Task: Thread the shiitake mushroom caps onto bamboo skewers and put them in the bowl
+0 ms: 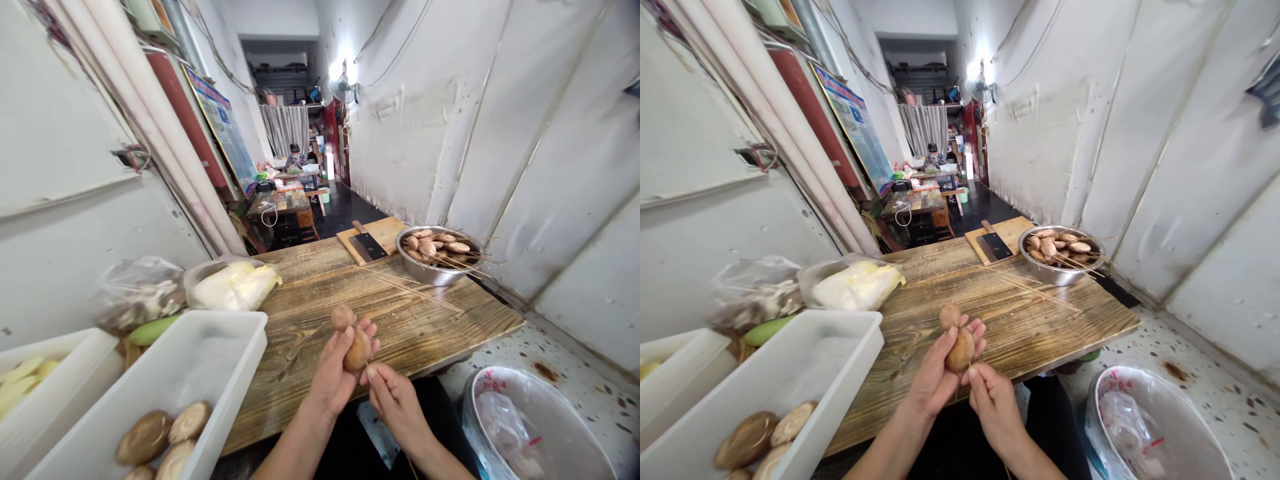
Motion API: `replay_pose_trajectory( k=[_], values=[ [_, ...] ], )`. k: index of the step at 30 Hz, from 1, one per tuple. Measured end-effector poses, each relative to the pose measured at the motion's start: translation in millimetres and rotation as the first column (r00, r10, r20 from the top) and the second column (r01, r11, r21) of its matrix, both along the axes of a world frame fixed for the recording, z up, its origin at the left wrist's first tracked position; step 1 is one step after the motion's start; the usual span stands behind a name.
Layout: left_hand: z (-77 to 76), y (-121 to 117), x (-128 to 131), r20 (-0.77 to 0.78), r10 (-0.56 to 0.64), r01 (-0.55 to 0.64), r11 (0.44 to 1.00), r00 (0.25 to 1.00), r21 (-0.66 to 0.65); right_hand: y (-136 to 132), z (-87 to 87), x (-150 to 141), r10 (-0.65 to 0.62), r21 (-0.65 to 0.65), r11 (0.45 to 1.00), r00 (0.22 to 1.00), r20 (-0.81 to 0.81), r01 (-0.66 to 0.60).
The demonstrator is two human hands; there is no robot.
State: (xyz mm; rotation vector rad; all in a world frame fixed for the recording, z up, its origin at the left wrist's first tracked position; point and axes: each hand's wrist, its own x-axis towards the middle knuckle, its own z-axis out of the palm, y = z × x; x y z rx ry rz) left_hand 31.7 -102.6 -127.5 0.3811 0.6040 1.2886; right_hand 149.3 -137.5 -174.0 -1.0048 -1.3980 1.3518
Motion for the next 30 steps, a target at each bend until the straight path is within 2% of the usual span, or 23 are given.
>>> replay_pose_trajectory(
  k=[5,8,11,15,19,21,24,30],
  values=[
    [0.6,-3,2,-0.097,0.004,-0.005,1.0,0.995,-0.01,-6,-5.4,0,-0.038,0.068,0.997,0.997,0.073,0.033],
    [2.3,-4,5,-0.096,-0.015,0.015,1.0,0.995,-0.002,-8,-3.5,2,-0.108,0.167,0.983,0.981,0.16,0.081],
    [-0.1,-5,11,-0.077,-0.045,0.047,0.999,0.996,0.018,-9,1.3,2,-0.144,0.183,0.977,0.976,0.165,0.114],
    [-5.7,-7,14,-0.037,-0.063,0.063,0.998,0.997,0.01,-9,6.1,4,-0.137,0.135,0.984,0.983,0.12,0.12],
    [-3.3,0,7,0.093,-0.09,0.096,0.993,0.992,-0.063,-8,3.2,7,-0.034,-0.037,0.999,0.999,-0.021,0.033],
    [1.2,6,3,0.095,-0.014,0.022,0.996,0.995,-0.083,-9,1.3,8,0.027,-0.119,0.992,0.994,-0.103,-0.039],
    [7.4,12,0,0.022,0.099,-0.098,0.994,0.995,-0.042,-9,2.0,7,0.061,-0.17,0.981,0.984,-0.167,-0.089],
    [8.6,14,2,-0.046,0.145,-0.147,0.988,0.988,-0.049,-3,7.7,6,0.044,-0.15,0.987,0.993,-0.114,-0.061]
  ],
)
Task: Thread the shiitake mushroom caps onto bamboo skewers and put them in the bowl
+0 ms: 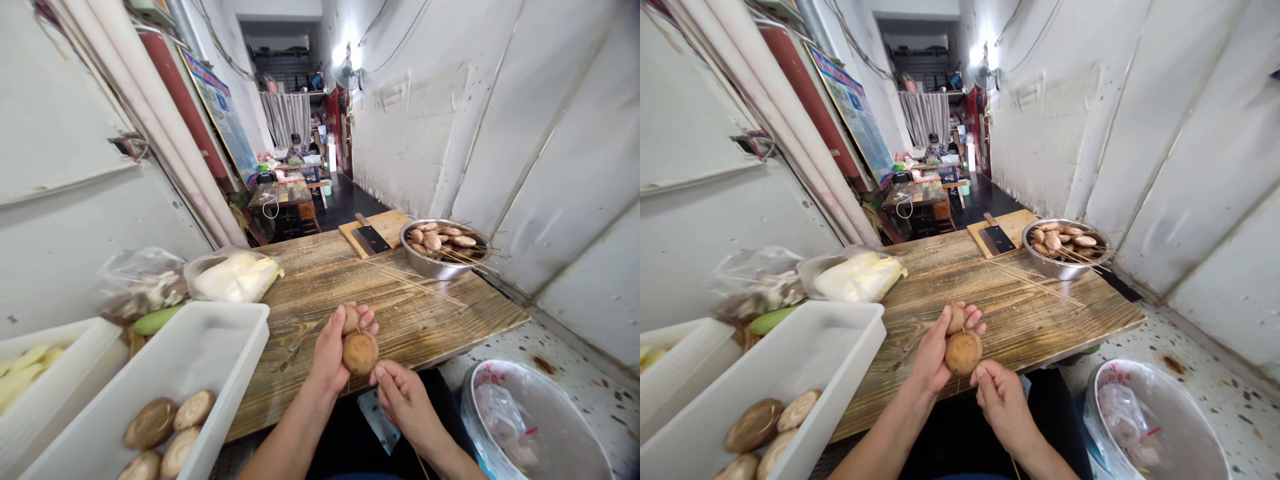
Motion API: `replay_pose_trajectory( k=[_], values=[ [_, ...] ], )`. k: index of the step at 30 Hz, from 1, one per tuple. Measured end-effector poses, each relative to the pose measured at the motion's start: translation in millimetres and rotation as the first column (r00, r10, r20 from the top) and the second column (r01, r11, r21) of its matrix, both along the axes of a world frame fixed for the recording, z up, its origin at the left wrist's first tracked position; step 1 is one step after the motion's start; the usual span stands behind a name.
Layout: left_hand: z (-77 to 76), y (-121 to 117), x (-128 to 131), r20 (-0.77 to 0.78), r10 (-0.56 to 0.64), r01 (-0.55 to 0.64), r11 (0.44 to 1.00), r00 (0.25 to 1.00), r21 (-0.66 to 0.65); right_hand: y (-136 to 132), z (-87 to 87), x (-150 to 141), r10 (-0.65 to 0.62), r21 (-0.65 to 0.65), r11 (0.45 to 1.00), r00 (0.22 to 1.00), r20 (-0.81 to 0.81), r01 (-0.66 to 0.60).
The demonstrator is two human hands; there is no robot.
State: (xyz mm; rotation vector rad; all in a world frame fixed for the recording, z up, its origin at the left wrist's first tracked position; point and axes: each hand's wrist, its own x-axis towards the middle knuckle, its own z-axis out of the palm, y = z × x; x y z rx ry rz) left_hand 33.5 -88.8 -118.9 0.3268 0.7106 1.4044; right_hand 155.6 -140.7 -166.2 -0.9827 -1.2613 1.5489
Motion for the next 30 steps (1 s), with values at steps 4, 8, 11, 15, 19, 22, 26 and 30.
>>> replay_pose_trajectory(
  k=[4,8,11,15,19,22,26,30],
  values=[
    [-7.7,0,3,0.126,-0.088,0.091,0.996,0.988,-0.021,9,-8.3,-1,-0.064,0.122,0.992,0.979,0.192,0.041],
    [-17.9,-4,7,0.108,-0.087,0.089,0.996,0.99,-0.01,13,-15.7,-4,-0.065,0.188,0.982,0.933,0.354,-0.003],
    [-19.7,-6,3,0.049,-0.024,0.024,1.0,0.998,-0.01,26,-8.5,8,-0.011,0.231,0.964,0.852,0.523,-0.13],
    [-16.4,-4,-13,0.089,-0.082,0.085,0.996,0.993,-0.038,86,11.3,46,-0.167,0.324,0.934,0.618,0.769,-0.15],
    [-16.9,-1,-25,0.13,-0.109,0.116,0.992,0.986,-0.05,165,16.9,84,-0.317,0.351,0.932,0.264,0.911,-0.092],
    [-20.2,1,-28,0.147,-0.106,0.116,0.992,0.983,-0.058,198,7.6,99,-0.308,0.312,0.94,0.05,0.95,-0.137],
    [-26.4,5,-31,0.217,-0.047,0.076,0.989,0.975,-0.127,211,-7.1,105,-0.271,0.241,0.945,-0.118,0.955,-0.22],
    [-31.3,6,-35,0.251,-0.068,0.113,0.979,0.966,-0.171,212,-12.8,107,-0.261,0.212,0.944,-0.179,0.949,-0.254]
  ],
)
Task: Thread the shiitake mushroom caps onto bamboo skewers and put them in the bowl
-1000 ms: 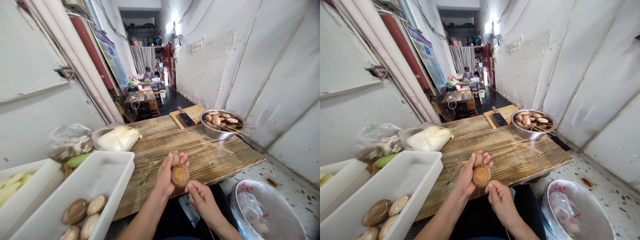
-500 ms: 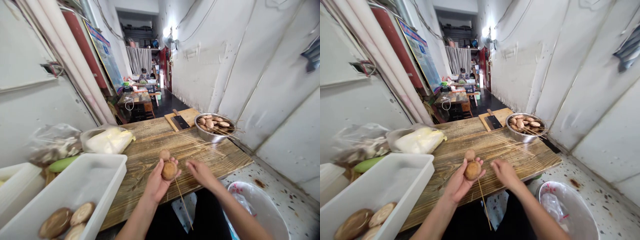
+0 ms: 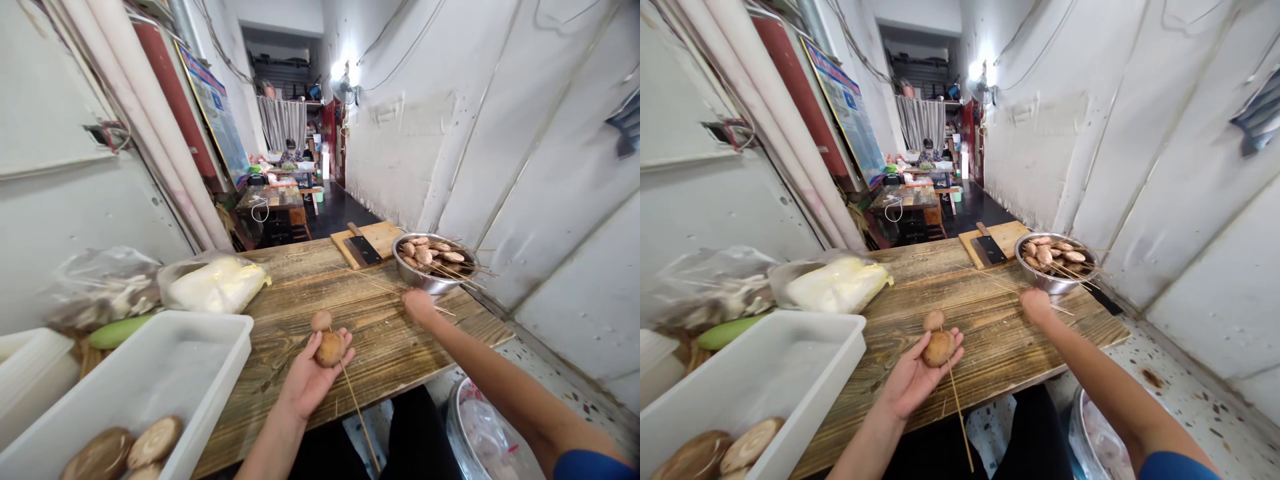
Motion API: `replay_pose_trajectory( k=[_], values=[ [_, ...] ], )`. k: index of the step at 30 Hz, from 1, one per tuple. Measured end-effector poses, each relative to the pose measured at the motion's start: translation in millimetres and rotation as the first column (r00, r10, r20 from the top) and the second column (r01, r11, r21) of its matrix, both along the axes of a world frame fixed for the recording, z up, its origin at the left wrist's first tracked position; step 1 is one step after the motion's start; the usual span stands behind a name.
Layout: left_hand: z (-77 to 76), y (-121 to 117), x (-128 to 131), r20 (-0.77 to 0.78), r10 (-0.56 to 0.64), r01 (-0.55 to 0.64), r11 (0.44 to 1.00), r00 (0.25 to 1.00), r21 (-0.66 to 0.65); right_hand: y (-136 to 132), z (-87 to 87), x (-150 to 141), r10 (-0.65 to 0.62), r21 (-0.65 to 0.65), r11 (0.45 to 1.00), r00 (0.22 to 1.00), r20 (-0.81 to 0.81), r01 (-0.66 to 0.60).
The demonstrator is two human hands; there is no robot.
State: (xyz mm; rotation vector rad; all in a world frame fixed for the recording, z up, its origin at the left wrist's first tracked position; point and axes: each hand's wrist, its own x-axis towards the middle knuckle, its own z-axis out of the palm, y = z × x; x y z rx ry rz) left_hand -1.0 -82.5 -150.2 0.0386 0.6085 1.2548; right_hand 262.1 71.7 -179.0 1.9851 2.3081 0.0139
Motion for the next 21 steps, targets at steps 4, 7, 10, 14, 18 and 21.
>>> replay_pose_trajectory(
  k=[4,7,10,14,18,21],
  values=[
    [1.5,-1,-2,0.004,0.01,-0.01,1.0,1.0,0.007,-2,1.5,1,-0.01,0.014,1.0,0.999,-0.05,0.011],
    [4.7,-2,-1,0.033,0.04,-0.04,0.999,0.999,-0.002,-7,7.3,-2,-0.011,0.037,0.999,0.986,-0.167,0.017],
    [5.9,-2,-2,0.057,0.053,-0.053,0.999,0.997,-0.004,-24,16.4,-13,0.017,0.064,0.998,0.936,-0.35,0.006],
    [2.9,-1,-7,0.049,0.08,-0.081,0.997,0.996,0.017,-74,24.0,-35,0.098,0.041,0.995,0.756,-0.648,-0.094],
    [0.5,0,-11,0.027,0.089,-0.09,0.995,0.996,0.039,-124,22.4,-53,0.029,-0.104,0.965,0.492,-0.87,-0.241],
    [1.3,0,-10,0.012,0.092,-0.093,0.995,0.996,0.026,-139,20.3,-59,-0.075,-0.184,0.936,0.341,-0.937,-0.301]
  ],
)
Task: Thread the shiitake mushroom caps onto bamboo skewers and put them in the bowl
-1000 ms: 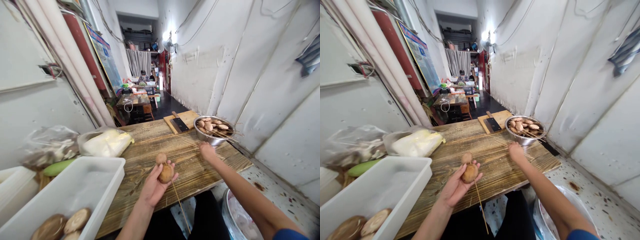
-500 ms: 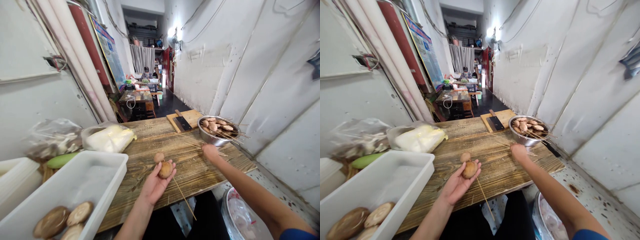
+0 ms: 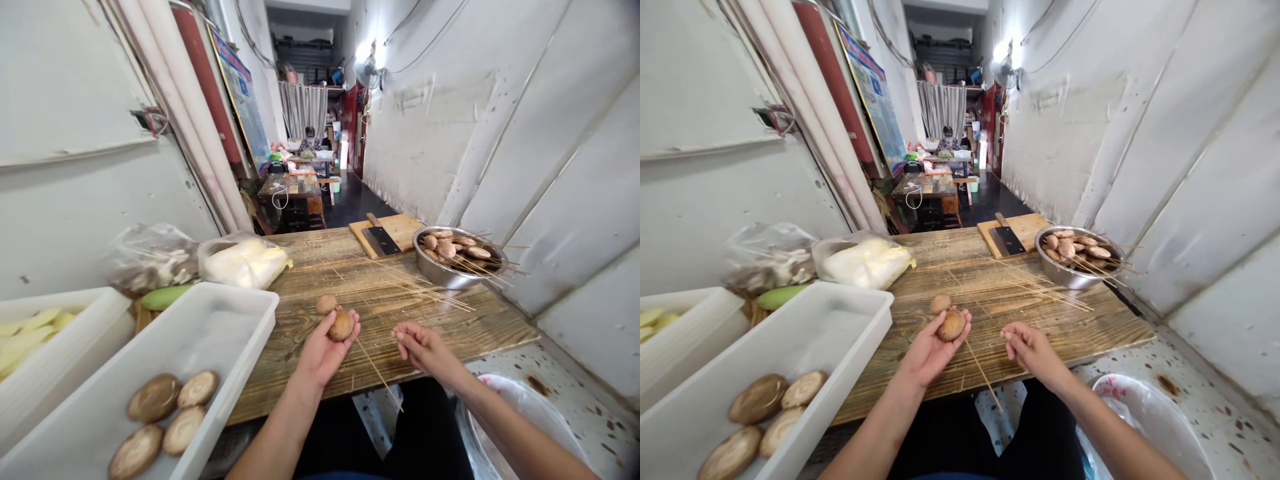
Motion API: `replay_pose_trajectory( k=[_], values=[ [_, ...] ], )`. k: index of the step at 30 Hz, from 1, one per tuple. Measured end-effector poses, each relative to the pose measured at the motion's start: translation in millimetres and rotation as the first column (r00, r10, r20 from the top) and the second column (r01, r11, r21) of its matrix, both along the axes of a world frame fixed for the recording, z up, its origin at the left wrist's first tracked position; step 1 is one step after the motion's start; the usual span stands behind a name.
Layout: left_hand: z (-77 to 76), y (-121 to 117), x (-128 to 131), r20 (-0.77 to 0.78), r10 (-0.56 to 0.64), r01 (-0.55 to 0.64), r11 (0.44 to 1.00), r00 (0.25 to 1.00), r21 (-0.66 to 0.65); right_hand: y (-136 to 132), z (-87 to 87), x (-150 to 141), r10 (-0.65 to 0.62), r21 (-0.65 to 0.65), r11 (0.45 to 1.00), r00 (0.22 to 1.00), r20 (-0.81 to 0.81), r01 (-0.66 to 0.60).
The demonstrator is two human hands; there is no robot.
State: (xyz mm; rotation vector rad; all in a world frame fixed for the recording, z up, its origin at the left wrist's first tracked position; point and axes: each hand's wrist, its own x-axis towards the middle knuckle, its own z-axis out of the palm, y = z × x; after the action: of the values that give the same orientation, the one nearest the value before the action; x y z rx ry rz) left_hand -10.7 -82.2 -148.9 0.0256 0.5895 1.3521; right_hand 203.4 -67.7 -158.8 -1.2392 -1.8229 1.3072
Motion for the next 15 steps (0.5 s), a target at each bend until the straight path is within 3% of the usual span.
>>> replay_pose_trajectory(
  k=[6,15],
  values=[
    [4.4,-2,2,-0.002,-0.008,0.008,1.0,1.0,0.006,-3,-1.9,4,-0.015,-0.114,0.993,0.991,-0.135,-0.001],
    [17.1,-7,2,0.038,-0.04,0.038,0.998,0.998,0.058,-6,-5.3,4,-0.012,-0.122,0.992,0.994,-0.108,-0.001]
  ],
)
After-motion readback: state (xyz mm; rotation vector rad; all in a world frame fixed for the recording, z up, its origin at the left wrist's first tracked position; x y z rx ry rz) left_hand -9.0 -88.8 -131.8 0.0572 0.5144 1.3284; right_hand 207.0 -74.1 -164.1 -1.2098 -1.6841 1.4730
